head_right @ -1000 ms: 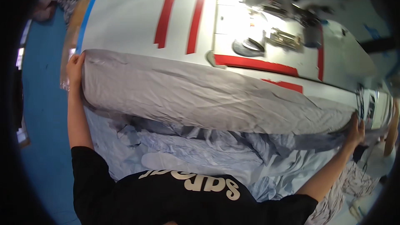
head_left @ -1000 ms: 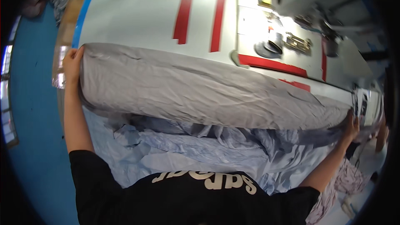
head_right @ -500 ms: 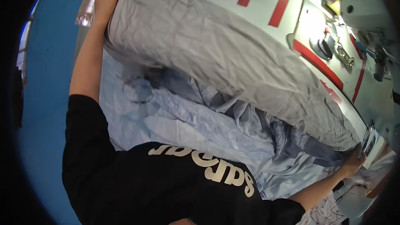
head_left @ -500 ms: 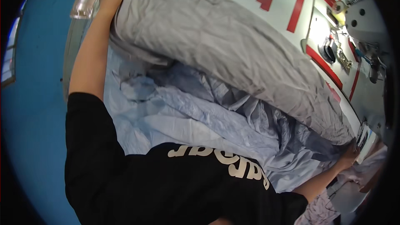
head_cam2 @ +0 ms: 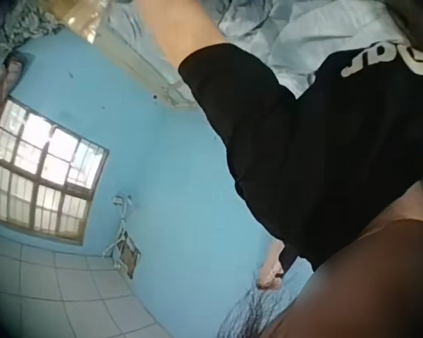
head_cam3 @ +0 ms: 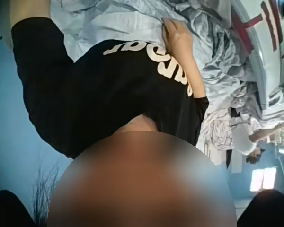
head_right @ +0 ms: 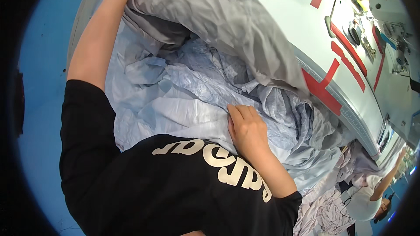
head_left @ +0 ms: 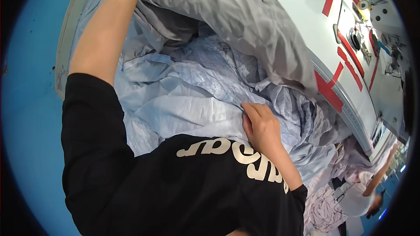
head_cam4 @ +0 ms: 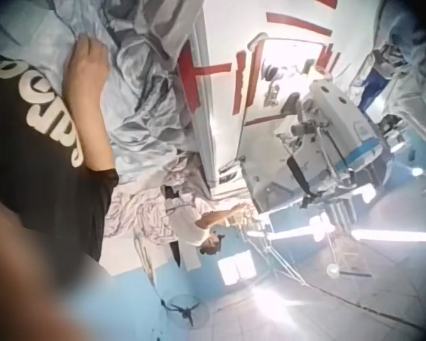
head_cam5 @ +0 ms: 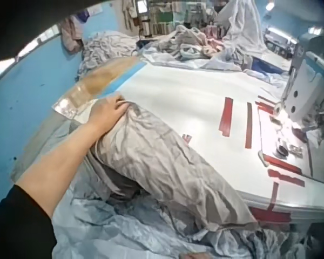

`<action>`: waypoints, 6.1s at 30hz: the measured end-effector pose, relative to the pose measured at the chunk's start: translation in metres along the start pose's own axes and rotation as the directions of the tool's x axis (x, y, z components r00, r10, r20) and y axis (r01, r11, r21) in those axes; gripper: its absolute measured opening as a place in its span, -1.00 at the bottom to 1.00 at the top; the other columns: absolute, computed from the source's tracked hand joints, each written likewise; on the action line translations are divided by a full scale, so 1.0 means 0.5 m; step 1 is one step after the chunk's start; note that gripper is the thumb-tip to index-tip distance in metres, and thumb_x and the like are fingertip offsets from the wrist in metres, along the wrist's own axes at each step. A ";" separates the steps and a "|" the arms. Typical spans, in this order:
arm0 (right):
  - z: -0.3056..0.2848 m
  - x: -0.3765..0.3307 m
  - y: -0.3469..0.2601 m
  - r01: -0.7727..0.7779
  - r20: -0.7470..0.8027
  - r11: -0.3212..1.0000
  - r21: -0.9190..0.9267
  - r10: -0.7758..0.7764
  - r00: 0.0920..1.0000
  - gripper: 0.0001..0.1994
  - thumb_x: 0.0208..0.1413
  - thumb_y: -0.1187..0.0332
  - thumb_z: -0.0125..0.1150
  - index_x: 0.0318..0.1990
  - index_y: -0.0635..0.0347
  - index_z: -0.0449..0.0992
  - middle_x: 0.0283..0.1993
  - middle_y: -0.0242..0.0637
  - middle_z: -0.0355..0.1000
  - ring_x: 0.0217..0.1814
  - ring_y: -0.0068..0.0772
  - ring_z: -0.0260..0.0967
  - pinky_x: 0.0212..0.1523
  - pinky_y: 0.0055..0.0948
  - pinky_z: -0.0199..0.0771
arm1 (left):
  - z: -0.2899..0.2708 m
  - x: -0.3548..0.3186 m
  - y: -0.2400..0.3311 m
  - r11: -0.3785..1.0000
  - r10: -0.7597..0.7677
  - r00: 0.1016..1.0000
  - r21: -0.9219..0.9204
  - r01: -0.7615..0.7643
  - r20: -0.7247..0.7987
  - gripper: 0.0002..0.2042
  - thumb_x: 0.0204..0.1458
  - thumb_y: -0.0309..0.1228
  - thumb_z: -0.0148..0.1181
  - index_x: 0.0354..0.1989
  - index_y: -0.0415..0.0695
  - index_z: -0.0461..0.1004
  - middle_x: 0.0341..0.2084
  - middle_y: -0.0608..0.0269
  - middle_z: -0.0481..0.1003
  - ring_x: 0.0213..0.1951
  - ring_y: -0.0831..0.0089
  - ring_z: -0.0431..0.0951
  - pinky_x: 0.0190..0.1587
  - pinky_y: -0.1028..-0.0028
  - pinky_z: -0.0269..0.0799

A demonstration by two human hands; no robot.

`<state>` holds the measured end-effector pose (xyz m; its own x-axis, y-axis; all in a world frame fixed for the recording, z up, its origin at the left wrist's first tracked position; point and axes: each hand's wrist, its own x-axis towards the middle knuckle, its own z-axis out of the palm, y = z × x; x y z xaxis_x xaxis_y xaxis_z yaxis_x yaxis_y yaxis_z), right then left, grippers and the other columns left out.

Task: Sewing pillow covers using an industrial sewing machine.

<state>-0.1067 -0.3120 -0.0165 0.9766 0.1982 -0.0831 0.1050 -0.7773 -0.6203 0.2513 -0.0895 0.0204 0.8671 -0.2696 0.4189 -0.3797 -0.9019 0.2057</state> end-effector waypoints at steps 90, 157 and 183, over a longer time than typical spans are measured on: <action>-0.427 0.170 0.251 -0.023 -0.258 0.923 -0.385 -0.083 0.962 -0.69 -0.05 0.51 0.02 -0.09 0.36 0.41 0.04 -0.11 0.31 0.09 -0.19 0.27 0.12 -0.18 0.16 | 0.380 0.498 0.669 0.389 0.817 0.522 -0.433 -0.813 -0.245 -0.72 -0.15 -0.19 0.22 -0.54 -0.13 0.35 -0.61 0.14 0.40 -0.46 0.19 0.47 -0.40 0.33 0.36; -0.098 -0.094 0.084 -0.414 0.356 0.294 0.862 0.231 0.905 -0.68 0.09 0.43 0.08 0.01 0.26 0.32 -0.14 -0.42 0.38 -0.14 -0.66 0.26 -0.13 -0.59 0.27 | 0.053 0.052 0.366 0.843 0.442 0.830 -0.474 -0.255 0.341 -0.30 -0.09 -0.16 0.18 0.23 -0.12 0.06 0.24 0.10 0.03 0.29 0.25 -0.07 0.27 0.40 -0.15; -0.195 -0.162 0.151 -0.471 0.322 0.149 0.869 0.553 0.768 -0.86 -0.02 0.39 0.24 -0.43 0.32 0.52 -0.53 -0.56 0.37 -0.51 -0.81 0.19 -0.54 -0.72 0.17 | 0.144 0.180 0.362 0.892 0.429 0.878 -0.252 -0.375 0.214 -0.12 -0.25 0.14 0.19 0.18 -0.24 0.10 0.16 -0.01 0.15 0.21 0.15 0.11 0.21 0.33 0.02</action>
<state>-0.1597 -0.4449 0.0192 0.7482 -0.0854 -0.6579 -0.6075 0.3103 -0.7312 0.2839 -0.3014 0.0317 0.6671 -0.6957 0.2662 -0.7449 -0.6189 0.2491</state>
